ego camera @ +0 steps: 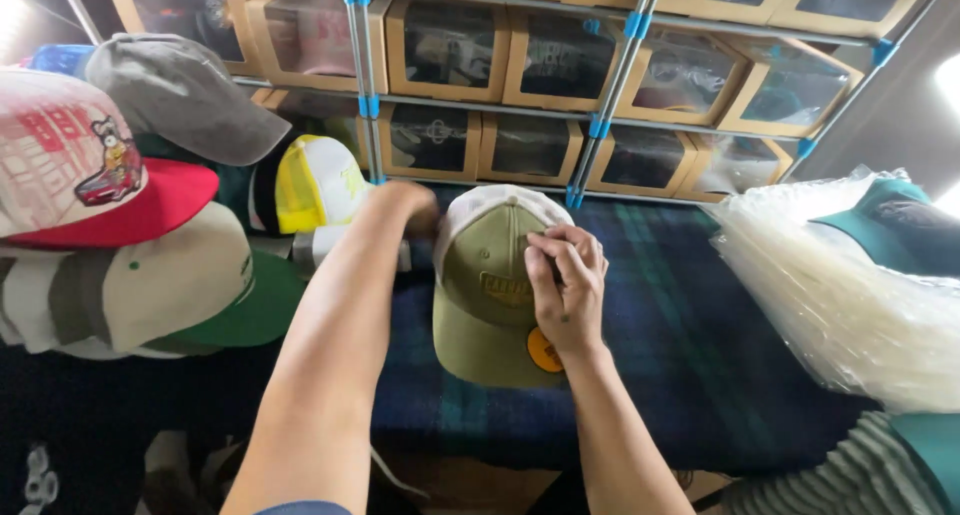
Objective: Restoring a baseball cap by unwrapping it, placing it on a hat block, and using a brush and steamer to clean and shape it.
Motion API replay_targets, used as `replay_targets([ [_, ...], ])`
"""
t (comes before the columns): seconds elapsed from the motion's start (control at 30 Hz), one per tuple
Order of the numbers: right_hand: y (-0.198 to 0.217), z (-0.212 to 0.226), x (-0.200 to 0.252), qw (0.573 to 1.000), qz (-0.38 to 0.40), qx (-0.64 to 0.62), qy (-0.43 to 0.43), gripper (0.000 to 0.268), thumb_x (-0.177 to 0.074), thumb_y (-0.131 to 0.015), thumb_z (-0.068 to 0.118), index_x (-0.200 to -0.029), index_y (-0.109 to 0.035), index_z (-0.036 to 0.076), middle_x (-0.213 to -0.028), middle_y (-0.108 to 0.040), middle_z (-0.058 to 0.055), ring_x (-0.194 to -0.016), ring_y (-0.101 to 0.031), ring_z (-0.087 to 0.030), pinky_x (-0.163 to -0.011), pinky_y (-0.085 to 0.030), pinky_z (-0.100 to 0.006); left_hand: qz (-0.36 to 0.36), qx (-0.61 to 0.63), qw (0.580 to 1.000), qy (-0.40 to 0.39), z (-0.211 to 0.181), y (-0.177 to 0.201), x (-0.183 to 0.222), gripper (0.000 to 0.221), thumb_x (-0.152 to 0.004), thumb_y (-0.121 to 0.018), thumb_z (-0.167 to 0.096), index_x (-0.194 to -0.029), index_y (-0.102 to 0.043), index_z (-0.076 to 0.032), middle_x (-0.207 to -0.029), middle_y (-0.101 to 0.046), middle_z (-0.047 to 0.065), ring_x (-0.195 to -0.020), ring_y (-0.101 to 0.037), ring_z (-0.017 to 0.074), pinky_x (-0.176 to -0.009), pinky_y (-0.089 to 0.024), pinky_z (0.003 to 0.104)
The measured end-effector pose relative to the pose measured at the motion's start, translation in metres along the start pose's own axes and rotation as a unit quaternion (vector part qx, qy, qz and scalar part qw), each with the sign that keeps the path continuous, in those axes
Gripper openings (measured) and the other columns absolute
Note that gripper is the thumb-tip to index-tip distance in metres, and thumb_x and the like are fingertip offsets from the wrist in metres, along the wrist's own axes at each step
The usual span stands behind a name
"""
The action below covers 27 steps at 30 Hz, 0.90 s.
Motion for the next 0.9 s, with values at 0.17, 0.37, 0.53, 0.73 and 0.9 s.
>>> replay_targets([
  [0.17, -0.009, -0.035, -0.021, 0.999, 0.036, 0.012, -0.002, 0.009, -0.098, -0.071, 0.021, -0.096, -0.073, 0.013, -0.095, -0.062, -0.006, -0.1, -0.064, -0.034, -0.088, -0.047, -0.043, -0.174, 0.356, 0.917, -0.043, 0.022, -0.026, 0.006, 0.053, -0.102, -0.037, -0.039, -0.13, -0.064, -0.003, -0.111, -0.073, 0.023, -0.101, -0.071, 0.0388, -0.085, -0.052, 0.056],
  [0.37, -0.063, -0.095, -0.047, 0.946, 0.242, 0.05, -0.209, 0.036, -0.098, -0.059, 0.05, -0.13, -0.069, 0.035, -0.135, -0.06, -0.001, -0.129, -0.055, -0.032, -0.107, -0.045, -0.049, -0.321, 0.499, 0.8, -0.09, -0.03, -0.01, 0.205, 0.056, -0.104, -0.038, -0.031, -0.158, -0.039, -0.016, -0.139, -0.06, 0.028, -0.13, -0.054, 0.0477, -0.109, -0.045, 0.06],
  [0.53, -0.058, -0.08, -0.048, 0.893, 0.328, 0.051, -0.303, 0.048, -0.099, -0.041, 0.062, -0.138, -0.063, 0.042, -0.155, -0.051, 0.005, -0.144, -0.045, -0.024, -0.122, -0.036, -0.043, -0.276, 0.465, 0.841, -0.002, -0.016, -0.072, 0.188, 0.037, -0.106, -0.034, -0.037, -0.12, -0.06, -0.016, -0.086, -0.076, 0.022, -0.096, -0.073, 0.0425, -0.087, -0.058, 0.058],
  [0.73, -0.05, -0.053, -0.046, 0.875, 0.352, 0.033, -0.33, 0.054, -0.103, -0.035, 0.054, -0.146, -0.059, 0.031, -0.156, -0.05, -0.002, -0.149, -0.039, -0.025, -0.125, -0.029, -0.042, -0.317, 0.593, 0.739, -0.021, -0.022, -0.04, 0.205, 0.049, -0.104, -0.041, -0.033, -0.149, -0.05, -0.017, -0.094, -0.072, 0.034, -0.071, -0.074, 0.0423, -0.057, -0.063, 0.052],
  [0.9, -0.052, -0.058, -0.042, 0.873, 0.336, 0.041, -0.351, 0.053, -0.1, -0.04, 0.063, -0.142, -0.061, 0.038, -0.156, -0.049, 0.003, -0.146, -0.042, -0.025, -0.124, -0.032, -0.043, -0.198, 0.489, 0.848, 0.053, -0.021, -0.094, 0.214, 0.048, -0.103, -0.041, -0.037, -0.14, -0.06, -0.014, -0.095, -0.077, 0.023, -0.075, -0.077, 0.0384, -0.061, -0.064, 0.051],
])
Point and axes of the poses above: each hand's wrist, its own x-axis away from the middle knuckle, its own y-axis out of the back of the hand, z = x × y, the point moved 8 cm from there along -x, towards the middle knuckle
